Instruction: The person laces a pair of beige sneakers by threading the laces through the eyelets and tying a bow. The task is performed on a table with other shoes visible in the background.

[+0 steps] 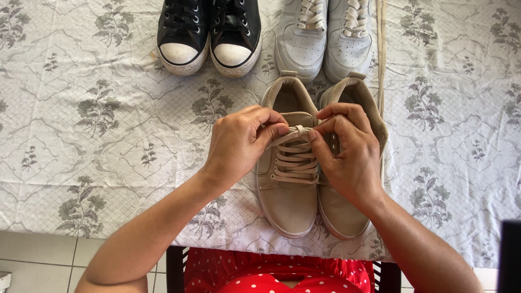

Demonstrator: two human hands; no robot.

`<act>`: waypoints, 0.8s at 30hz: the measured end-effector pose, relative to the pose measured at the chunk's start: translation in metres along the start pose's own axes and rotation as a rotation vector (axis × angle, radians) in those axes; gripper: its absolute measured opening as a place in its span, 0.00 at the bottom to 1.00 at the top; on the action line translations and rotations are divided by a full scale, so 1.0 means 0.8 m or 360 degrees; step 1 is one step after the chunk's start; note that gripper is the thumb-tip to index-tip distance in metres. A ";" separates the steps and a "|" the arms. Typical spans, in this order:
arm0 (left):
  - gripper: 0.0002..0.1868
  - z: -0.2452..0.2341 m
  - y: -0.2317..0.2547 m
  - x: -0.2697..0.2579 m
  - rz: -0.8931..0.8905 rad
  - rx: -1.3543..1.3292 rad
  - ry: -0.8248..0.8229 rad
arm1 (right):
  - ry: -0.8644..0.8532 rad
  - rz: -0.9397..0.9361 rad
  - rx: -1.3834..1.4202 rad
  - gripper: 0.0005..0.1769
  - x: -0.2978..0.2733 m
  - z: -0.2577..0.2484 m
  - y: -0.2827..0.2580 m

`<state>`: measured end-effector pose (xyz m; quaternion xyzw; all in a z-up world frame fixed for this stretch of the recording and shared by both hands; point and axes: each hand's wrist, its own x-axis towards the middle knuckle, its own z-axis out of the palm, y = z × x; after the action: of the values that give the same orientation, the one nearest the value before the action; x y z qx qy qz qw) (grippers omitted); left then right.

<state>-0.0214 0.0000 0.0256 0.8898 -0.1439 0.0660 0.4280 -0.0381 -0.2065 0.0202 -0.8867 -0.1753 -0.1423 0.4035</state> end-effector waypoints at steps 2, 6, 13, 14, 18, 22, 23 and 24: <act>0.08 0.000 -0.003 -0.002 0.0000 0.0012 0.0016 | 0.0067 -0.0079 -0.0039 0.05 -0.004 0.003 -0.001; 0.07 0.008 -0.012 -0.006 0.0145 0.0008 0.0117 | 0.0161 -0.0147 -0.0098 0.05 -0.012 0.009 -0.001; 0.06 0.023 -0.026 -0.017 0.0172 0.0052 0.0211 | 0.0175 -0.0075 -0.0172 0.06 -0.020 0.012 0.003; 0.06 0.024 -0.027 -0.018 0.0153 0.0039 0.0220 | 0.0189 -0.0088 -0.0192 0.06 -0.020 0.012 0.004; 0.06 0.024 -0.028 -0.019 0.0115 0.0019 0.0249 | 0.0216 -0.0093 -0.0202 0.06 -0.020 0.012 0.005; 0.07 0.021 -0.027 -0.022 0.0126 -0.0006 0.0235 | 0.0203 -0.0063 -0.0164 0.05 -0.019 0.010 0.005; 0.07 0.020 -0.027 -0.023 0.0129 -0.0011 0.0222 | 0.0188 -0.0047 -0.0152 0.04 -0.018 0.009 0.004; 0.08 0.019 -0.027 -0.024 0.0132 -0.0017 0.0208 | 0.0174 -0.0031 -0.0140 0.04 -0.018 0.007 0.002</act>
<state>-0.0327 0.0048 -0.0041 0.8746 -0.1526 0.1408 0.4381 -0.0493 -0.2062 0.0099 -0.8927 -0.1552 -0.2021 0.3716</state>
